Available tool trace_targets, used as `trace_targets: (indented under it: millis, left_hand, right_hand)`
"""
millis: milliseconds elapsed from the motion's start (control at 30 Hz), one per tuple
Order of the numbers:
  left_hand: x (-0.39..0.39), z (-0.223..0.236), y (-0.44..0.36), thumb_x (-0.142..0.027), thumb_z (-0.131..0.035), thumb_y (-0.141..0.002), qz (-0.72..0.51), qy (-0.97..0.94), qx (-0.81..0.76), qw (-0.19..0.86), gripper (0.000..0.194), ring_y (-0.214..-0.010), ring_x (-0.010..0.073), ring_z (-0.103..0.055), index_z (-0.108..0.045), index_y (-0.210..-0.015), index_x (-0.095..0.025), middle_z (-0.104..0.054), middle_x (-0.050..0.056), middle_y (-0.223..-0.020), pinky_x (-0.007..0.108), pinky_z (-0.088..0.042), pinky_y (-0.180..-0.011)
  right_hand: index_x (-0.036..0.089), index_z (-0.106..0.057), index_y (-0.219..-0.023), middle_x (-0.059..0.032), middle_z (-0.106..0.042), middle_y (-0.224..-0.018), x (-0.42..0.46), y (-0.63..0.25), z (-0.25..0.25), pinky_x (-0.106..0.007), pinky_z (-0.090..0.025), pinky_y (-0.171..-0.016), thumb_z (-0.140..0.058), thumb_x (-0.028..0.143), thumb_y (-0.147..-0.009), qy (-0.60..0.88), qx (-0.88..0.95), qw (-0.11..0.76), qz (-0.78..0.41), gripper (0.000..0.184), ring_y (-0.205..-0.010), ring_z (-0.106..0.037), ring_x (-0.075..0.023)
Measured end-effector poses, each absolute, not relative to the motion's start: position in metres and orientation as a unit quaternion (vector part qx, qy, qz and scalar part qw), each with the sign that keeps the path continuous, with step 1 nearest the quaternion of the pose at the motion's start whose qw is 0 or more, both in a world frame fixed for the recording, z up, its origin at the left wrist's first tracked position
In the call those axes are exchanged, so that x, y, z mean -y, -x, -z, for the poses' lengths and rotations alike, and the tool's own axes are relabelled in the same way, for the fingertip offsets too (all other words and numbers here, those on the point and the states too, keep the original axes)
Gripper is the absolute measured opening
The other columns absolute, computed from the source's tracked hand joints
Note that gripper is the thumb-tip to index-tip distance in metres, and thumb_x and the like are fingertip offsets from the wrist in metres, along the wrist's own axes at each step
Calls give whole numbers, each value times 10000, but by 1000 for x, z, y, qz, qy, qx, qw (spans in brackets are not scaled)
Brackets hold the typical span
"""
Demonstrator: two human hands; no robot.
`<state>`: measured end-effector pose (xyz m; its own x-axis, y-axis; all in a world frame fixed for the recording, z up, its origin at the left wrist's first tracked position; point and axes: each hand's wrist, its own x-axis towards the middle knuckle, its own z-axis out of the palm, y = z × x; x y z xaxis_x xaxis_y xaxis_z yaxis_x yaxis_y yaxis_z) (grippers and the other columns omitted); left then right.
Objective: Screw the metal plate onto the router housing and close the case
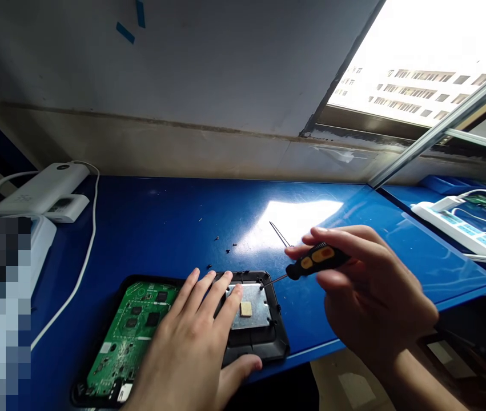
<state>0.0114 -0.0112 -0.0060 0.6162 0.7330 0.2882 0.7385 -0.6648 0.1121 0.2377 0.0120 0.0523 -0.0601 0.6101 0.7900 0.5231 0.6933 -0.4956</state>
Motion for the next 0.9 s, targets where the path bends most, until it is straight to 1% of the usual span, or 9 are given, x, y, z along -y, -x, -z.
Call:
trace_targets:
  millis: [100, 167, 300, 467, 667, 733, 800, 867, 900]
  left_hand:
    - [11, 7, -11, -598, -737, -875, 157, 897, 413, 7, 720, -1358, 410, -619, -607, -1449, -182, -616, 141, -1521, 593, -560, -1096]
    - [11, 7, -12, -596, -737, -875, 159, 898, 410, 9, 722, -1356, 408, -621, -602, -1451, -182, -616, 138, -1521, 591, -562, -1095]
    - [10, 8, -13, -604, -734, -872, 163, 899, 406, 24, 729, -1333, 415, -639, -610, -1438, -163, -631, 156, -1501, 597, -585, -1061]
    - [10, 8, -13, -609, -740, -857, 162, 900, 403, 41, 723, -1310, 416, -658, -630, -1415, -162, -648, 150, -1483, 603, -606, -1026]
    - [10, 7, -13, -627, -718, -864, 165, 901, 398, 49, 721, -1296, 412, -669, -634, -1409, -163, -656, 148, -1473, 591, -628, -995]
    - [10, 7, -12, -628, -720, -863, 166, 900, 400, 46, 722, -1300, 412, -666, -630, -1411, -166, -654, 146, -1476, 591, -629, -996]
    - [10, 7, -12, -621, -728, -857, 168, 899, 402, 43, 724, -1309, 411, -660, -624, -1414, -171, -649, 142, -1484, 590, -625, -1004]
    - [11, 8, -11, -617, -734, -853, 169, 900, 400, 42, 728, -1314, 408, -656, -616, -1418, -173, -646, 142, -1487, 587, -621, -1013]
    - [11, 9, -10, -614, -734, -854, 170, 901, 397, 44, 729, -1315, 408, -655, -613, -1419, -171, -647, 143, -1487, 587, -620, -1015]
  right_hand:
    - [280, -659, -1404, -80, -739, -1293, -7, -239, -51, -490, -711, -827, -569, 112, -1010, 393, 733, 552, -63, 437, -1017, -790, -268]
    - [287, -641, -1427, -66, -755, -1286, -5, -239, -51, -470, -711, -857, -593, 57, -981, 402, 737, 541, -61, 505, -1011, -796, -252]
    - [316, -666, -1372, -12, -780, -1160, -8, -237, -51, -354, -722, -755, -682, -10, -911, 385, 721, 570, -81, 565, -898, -802, -182]
    - [286, -710, -1249, 2, -760, -1093, -14, -230, -54, -336, -699, -705, -711, 1, -905, 396, 718, 567, -76, 447, -858, -785, -160]
    - [273, -723, -1192, 14, -731, -977, -17, -227, -55, -270, -611, -594, -818, 39, -841, 435, 701, 565, 11, 432, -822, -742, -131]
    - [278, -712, -1241, -2, -733, -1049, -14, -229, -53, -299, -638, -641, -766, 43, -885, 437, 701, 563, -4, 430, -851, -757, -147]
    - [268, -680, -1331, -49, -719, -1228, -9, -231, -53, -381, -686, -763, -656, 43, -950, 425, 714, 554, -49, 443, -973, -776, -200]
    - [245, -635, -1412, -86, -676, -1376, -3, -233, -54, -472, -691, -891, -578, 29, -973, 415, 729, 538, -83, 492, -1120, -757, -261]
    - [240, -619, -1435, -90, -670, -1402, -1, -234, -55, -489, -684, -930, -572, 19, -969, 416, 735, 528, -89, 517, -1158, -746, -273]
